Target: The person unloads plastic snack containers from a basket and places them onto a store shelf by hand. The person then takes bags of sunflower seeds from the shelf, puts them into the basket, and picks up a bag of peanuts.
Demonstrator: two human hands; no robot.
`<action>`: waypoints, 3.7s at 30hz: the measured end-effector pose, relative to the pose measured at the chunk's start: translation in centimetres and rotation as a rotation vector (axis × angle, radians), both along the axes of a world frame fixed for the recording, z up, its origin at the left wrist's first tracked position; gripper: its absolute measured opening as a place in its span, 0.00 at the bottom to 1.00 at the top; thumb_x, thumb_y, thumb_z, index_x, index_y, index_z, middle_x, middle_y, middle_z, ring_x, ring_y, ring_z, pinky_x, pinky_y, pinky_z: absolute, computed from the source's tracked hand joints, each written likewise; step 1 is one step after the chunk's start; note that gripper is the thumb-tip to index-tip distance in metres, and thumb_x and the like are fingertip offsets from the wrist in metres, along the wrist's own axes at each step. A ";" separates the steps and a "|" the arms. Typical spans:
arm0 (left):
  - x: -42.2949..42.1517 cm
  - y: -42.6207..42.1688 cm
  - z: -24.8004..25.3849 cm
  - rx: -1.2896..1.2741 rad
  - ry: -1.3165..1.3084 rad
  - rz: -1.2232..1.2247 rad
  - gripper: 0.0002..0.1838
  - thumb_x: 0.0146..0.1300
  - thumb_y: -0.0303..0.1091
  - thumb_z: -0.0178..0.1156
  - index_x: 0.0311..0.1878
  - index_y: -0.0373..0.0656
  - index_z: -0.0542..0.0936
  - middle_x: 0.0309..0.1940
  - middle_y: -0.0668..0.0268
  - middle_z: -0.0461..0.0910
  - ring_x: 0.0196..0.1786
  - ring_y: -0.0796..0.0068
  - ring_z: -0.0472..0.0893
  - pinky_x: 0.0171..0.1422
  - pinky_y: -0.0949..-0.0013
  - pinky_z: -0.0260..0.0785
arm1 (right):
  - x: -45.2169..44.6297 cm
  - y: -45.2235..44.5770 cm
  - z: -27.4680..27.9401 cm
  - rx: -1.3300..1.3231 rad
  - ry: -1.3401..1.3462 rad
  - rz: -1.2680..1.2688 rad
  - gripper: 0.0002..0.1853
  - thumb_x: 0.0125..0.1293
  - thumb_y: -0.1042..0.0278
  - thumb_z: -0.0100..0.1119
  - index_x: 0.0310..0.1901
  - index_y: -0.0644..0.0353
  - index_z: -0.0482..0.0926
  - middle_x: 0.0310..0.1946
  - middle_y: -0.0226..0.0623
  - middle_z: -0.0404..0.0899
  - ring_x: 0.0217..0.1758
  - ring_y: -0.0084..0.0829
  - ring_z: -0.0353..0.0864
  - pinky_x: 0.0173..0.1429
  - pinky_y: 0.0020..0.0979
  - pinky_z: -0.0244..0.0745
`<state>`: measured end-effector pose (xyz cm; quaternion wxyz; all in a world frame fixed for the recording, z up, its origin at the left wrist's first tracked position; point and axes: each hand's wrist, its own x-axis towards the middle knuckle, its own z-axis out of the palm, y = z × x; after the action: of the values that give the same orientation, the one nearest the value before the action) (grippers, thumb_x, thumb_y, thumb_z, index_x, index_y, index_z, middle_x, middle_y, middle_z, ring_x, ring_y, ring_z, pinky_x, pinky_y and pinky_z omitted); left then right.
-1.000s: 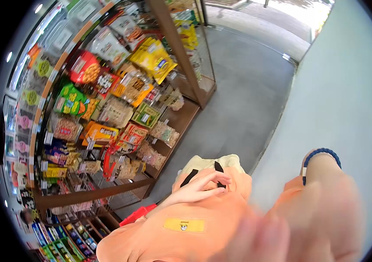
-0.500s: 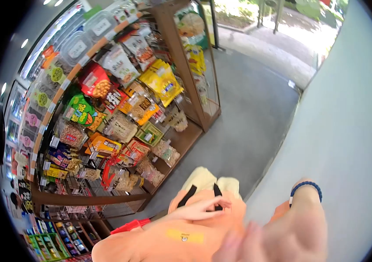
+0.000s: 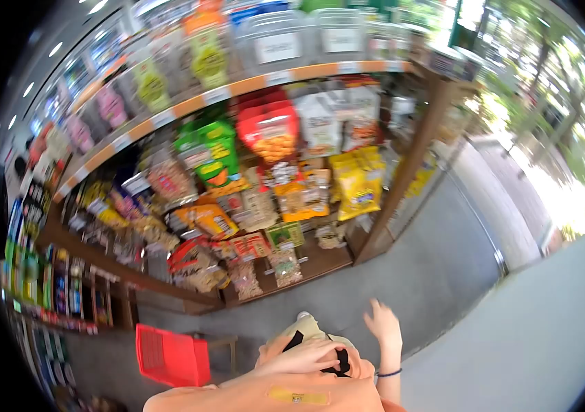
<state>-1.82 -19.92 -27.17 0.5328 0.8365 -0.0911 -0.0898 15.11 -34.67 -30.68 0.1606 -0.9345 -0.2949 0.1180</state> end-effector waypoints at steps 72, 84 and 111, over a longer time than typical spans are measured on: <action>8.8 5.9 27.1 0.498 -1.550 0.825 0.08 0.31 0.30 0.52 0.21 0.51 0.72 0.21 0.76 0.70 0.25 0.76 0.68 0.30 0.77 0.59 | 10.5 -2.2 -24.7 -0.063 0.645 -0.479 0.20 0.49 0.55 0.53 0.40 0.59 0.78 0.38 0.46 0.77 0.44 0.41 0.76 0.49 0.34 0.69; 0.6 9.6 2.7 0.734 -0.081 0.786 0.17 0.45 0.22 0.48 0.40 0.49 0.74 0.29 0.64 0.73 0.34 0.65 0.74 0.41 0.63 0.63 | 9.7 -3.7 -24.5 0.069 0.471 -0.586 0.18 0.49 0.56 0.51 0.37 0.58 0.79 0.37 0.45 0.78 0.43 0.41 0.77 0.49 0.34 0.69; 2.0 4.9 0.5 0.453 -0.170 0.572 0.18 0.46 0.29 0.55 0.45 0.47 0.73 0.33 0.68 0.74 0.38 0.71 0.73 0.47 0.67 0.62 | 4.7 -8.1 -27.4 0.068 0.711 -0.557 0.15 0.52 0.61 0.54 0.38 0.62 0.77 0.31 0.40 0.79 0.37 0.30 0.77 0.42 0.30 0.71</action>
<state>0.14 -15.06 -26.70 0.3282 0.9293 0.1245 0.1144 19.86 -42.81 -58.12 0.3084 -0.8737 0.0378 0.3743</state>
